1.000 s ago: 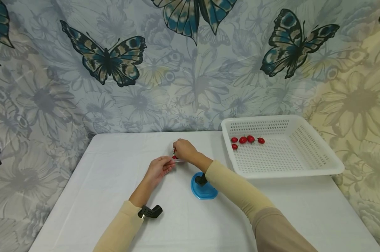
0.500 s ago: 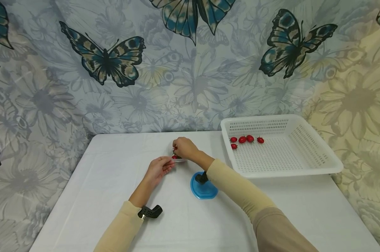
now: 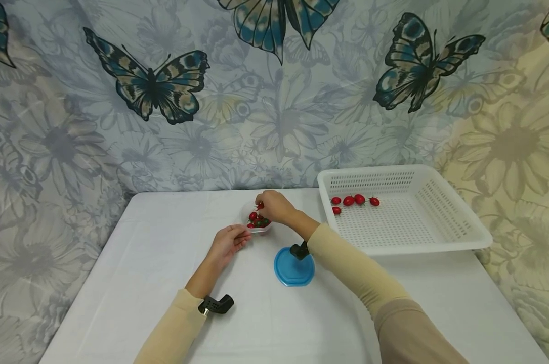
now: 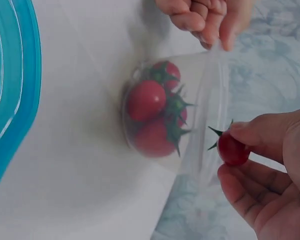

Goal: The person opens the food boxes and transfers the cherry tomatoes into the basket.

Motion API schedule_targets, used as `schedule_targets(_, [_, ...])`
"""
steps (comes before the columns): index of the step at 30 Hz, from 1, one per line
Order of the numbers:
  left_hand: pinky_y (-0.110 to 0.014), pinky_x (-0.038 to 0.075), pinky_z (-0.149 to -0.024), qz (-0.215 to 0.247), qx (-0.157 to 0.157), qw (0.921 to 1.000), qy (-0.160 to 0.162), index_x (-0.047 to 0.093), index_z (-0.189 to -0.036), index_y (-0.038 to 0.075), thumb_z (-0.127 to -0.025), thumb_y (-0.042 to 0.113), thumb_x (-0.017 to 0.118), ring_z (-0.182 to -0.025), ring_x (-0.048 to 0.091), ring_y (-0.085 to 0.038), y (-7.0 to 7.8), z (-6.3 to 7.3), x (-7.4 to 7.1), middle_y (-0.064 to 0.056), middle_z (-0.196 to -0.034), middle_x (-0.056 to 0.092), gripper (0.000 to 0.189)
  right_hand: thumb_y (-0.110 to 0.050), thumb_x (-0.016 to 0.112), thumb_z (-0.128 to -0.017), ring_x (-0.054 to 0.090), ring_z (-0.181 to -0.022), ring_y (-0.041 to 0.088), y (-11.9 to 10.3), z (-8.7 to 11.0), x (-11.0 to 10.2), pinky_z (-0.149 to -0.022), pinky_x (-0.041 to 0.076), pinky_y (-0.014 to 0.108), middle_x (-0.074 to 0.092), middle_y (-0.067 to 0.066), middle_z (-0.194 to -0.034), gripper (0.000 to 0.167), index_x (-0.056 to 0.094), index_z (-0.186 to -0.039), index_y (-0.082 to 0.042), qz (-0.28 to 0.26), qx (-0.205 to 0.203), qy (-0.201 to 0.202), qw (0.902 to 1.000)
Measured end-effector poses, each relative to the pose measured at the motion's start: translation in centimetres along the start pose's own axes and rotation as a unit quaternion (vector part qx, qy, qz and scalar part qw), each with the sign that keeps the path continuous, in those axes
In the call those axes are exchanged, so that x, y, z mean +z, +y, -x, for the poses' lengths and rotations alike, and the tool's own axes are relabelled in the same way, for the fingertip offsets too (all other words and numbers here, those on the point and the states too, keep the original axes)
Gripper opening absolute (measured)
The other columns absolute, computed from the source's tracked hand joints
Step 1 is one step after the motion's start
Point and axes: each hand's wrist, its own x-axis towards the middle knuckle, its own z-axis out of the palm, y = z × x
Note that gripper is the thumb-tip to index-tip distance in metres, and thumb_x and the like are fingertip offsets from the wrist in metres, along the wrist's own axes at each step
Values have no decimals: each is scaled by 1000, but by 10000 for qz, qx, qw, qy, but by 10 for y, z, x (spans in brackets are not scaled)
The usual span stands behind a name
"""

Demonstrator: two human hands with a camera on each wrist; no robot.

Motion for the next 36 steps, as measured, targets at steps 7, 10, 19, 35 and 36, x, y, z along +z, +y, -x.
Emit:
schedule_targets(7, [-17,51,-70,48,80,9999,-73,57,-113,0,-99,15,55,-77,68,-5,-1,1,0,4,-83,69,20,-7,68,-87,64,-91,21,4,3,-14,-80,54,32,70,10,-98,21,70,-107,-1,-6,-123,4,9999])
schedule_targets(10, [-17,51,-69,147,300,9992,-227,61,-106,2,-97,17,59,-77,68,-6,-2,4,-1,3,-83,70,18,-5,66,-87,65,-89,22,5,4,-19,-79,54,33,71,10,-98,20,70,-105,0,-50,-224,75,9997])
schedule_targets(19, [-18,51,-68,7,32,10000,83,58,-112,-1,-100,14,52,-76,68,-6,0,1,1,3,-83,69,20,-7,65,-88,65,-88,22,8,5,-30,-78,55,33,71,11,-98,20,69,-107,0,-211,-121,63,9997])
schedule_targets(35, [-17,51,-68,14,-30,10000,81,57,-112,0,-100,14,52,-75,67,-5,2,2,3,5,-81,69,18,-7,63,-89,61,-84,23,17,8,-55,-75,53,33,69,12,-98,18,69,-104,-1,-336,17,157,9993])
schedule_targets(36, [-17,51,-68,1,-26,10000,64,57,-112,0,-100,14,52,-75,67,-5,2,2,2,6,-81,69,18,-6,63,-88,61,-84,23,18,8,-57,-74,53,33,69,13,-97,17,69,-103,-1,-390,14,178,9991])
